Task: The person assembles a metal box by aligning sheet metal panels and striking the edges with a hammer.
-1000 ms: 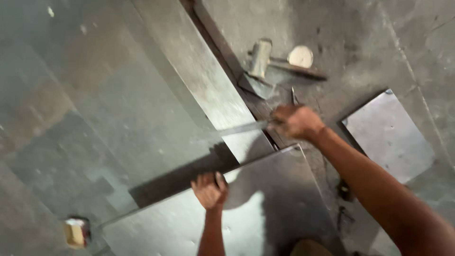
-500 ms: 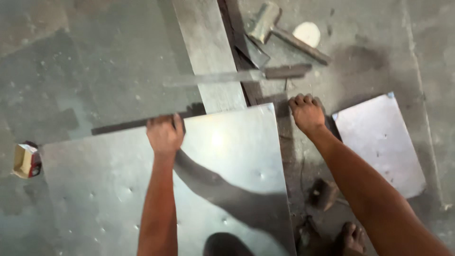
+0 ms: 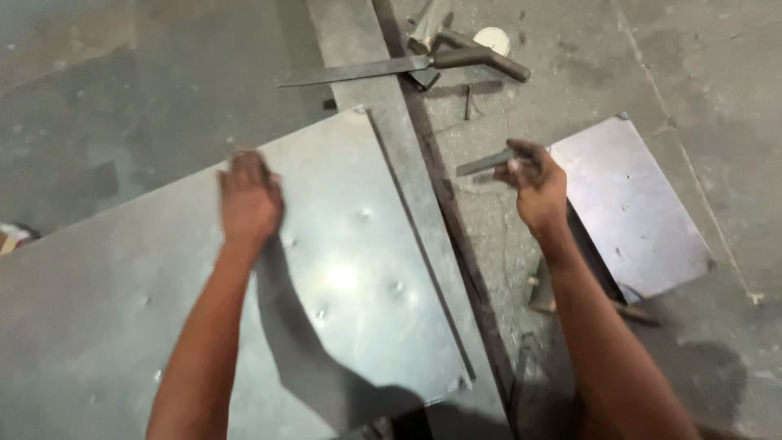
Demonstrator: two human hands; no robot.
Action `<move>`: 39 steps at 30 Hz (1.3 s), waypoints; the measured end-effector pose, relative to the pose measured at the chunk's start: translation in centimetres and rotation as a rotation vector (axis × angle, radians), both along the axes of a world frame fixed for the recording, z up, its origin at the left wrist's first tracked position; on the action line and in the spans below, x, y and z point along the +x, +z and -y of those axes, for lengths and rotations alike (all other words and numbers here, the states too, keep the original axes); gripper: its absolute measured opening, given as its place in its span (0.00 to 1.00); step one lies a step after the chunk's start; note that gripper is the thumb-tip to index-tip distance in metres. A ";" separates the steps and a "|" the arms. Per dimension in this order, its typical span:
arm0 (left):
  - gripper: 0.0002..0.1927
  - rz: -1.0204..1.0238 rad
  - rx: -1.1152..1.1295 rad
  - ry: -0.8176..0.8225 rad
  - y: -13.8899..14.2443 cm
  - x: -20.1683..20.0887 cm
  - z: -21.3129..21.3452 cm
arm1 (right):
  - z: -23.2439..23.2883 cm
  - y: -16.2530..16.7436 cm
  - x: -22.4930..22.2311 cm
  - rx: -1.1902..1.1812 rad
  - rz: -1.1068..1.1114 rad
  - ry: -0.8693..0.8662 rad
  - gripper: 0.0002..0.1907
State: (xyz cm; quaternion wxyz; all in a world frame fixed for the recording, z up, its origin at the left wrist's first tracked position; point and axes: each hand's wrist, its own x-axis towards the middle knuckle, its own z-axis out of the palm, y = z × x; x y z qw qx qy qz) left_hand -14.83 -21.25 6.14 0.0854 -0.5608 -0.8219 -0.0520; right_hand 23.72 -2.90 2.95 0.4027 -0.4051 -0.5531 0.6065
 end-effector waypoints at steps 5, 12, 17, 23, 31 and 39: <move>0.46 0.053 -0.131 -0.265 1.1 13.5 13.9 | 10.7 2.3 5.9 -0.063 0.016 0.075 0.18; 0.60 0.245 -0.521 -0.261 1.7 26.3 27.3 | 20.5 2.6 10.9 -0.226 0.088 0.075 0.19; 0.54 -0.081 -0.411 -0.267 2.9 26.2 27.1 | 24.7 3.9 13.2 -0.001 0.314 0.092 0.22; 0.47 -0.123 -0.338 -0.348 8.2 24.2 26.8 | 28.7 5.0 12.9 0.211 0.550 0.311 0.17; 0.45 -0.008 -0.228 -0.330 10.5 25.9 27.1 | 31.3 5.1 12.4 0.527 0.437 0.233 0.17; 0.45 -0.065 -0.065 -0.282 6.3 29.8 27.5 | 30.5 5.9 13.0 0.315 0.509 0.271 0.17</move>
